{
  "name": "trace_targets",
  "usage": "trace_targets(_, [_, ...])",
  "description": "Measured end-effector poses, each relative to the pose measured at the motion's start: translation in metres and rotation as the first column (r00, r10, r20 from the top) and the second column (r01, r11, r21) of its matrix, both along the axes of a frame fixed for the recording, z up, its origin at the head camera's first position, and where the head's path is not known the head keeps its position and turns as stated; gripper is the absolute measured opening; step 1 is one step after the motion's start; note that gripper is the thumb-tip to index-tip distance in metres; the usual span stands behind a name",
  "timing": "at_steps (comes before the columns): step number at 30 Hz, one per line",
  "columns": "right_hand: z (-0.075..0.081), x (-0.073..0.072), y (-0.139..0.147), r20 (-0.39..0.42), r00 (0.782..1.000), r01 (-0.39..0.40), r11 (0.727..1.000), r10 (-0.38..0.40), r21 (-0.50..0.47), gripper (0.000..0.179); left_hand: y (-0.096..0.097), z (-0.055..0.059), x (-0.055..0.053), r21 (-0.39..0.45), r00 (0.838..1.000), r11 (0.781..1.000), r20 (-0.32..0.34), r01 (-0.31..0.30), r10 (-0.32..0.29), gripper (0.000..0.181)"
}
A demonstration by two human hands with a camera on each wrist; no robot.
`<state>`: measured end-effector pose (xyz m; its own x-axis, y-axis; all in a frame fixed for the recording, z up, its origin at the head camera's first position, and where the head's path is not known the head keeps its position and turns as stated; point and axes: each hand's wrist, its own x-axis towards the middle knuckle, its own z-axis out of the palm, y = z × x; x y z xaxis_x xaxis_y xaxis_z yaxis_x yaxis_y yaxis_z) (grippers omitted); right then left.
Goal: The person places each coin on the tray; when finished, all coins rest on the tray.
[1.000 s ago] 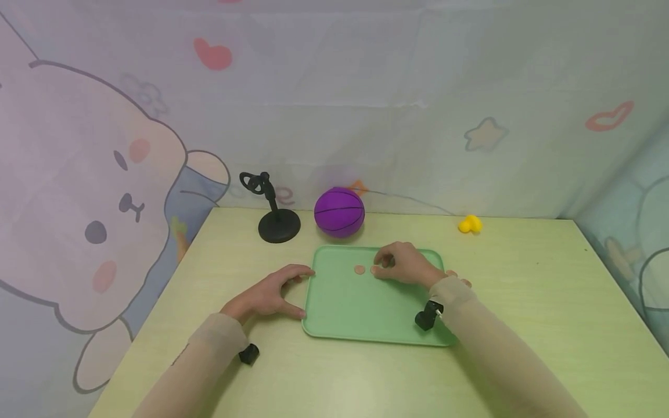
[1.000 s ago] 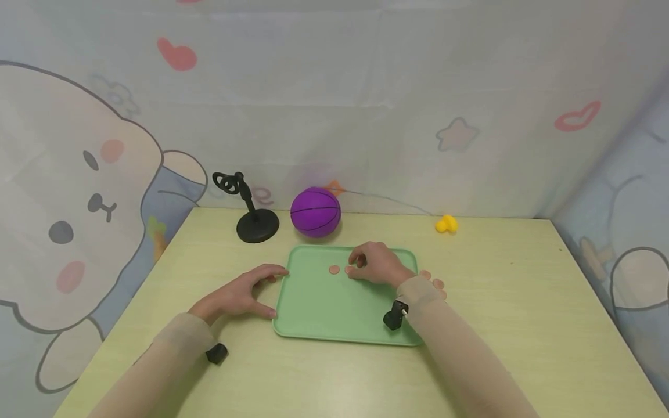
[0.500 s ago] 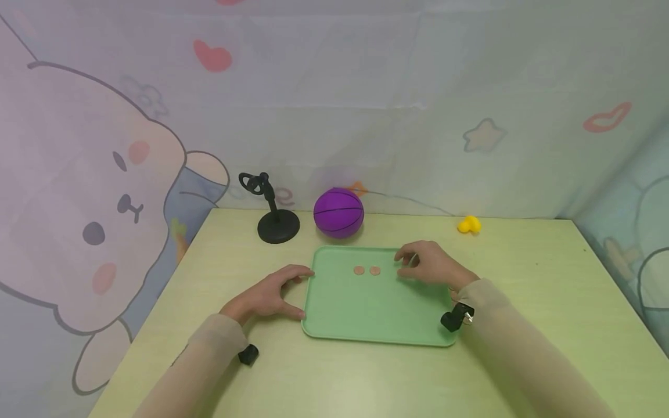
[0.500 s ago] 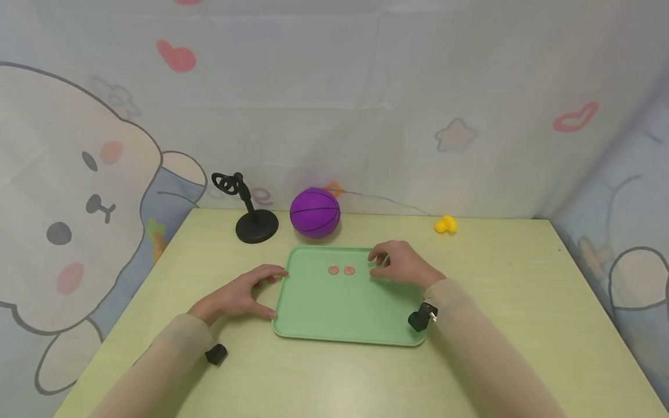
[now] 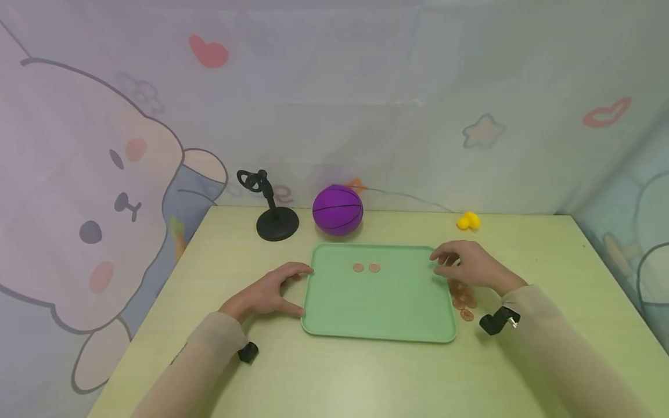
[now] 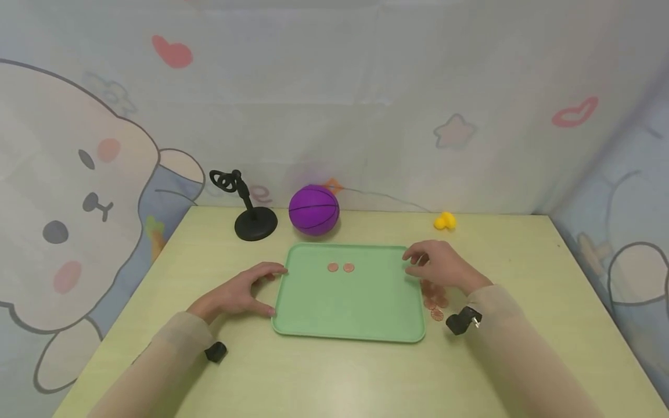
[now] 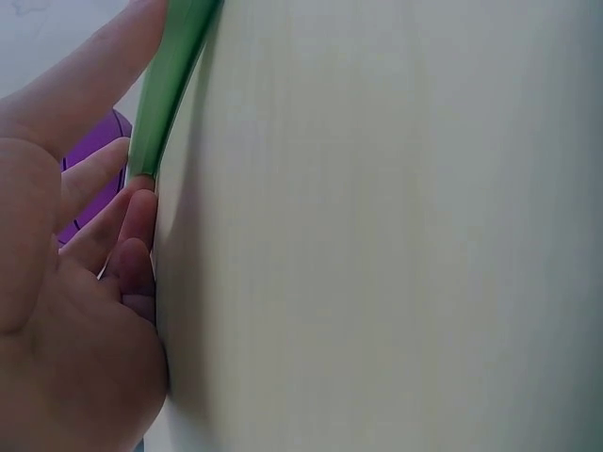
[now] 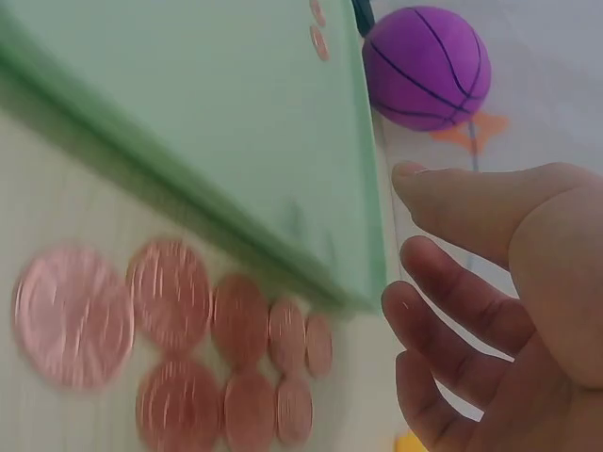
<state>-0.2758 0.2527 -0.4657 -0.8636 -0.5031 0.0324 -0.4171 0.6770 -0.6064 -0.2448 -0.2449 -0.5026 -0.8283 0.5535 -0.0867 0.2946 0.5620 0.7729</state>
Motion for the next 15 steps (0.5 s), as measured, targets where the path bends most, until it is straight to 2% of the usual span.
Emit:
trace_targets(10, [-0.004,0.009,0.042,0.042,0.997,0.068,0.996,-0.070,0.049,0.016,0.000,0.001,0.001,0.007,1.000,1.000,0.017,-0.005,0.005,0.092])
trace_targets(15, [-0.012,0.009,0.055,0.077,0.997,0.027,0.999,-0.030,0.045,0.018,0.001,0.001,0.001,0.010,1.000,1.000,0.017,-0.008,0.007,0.092])
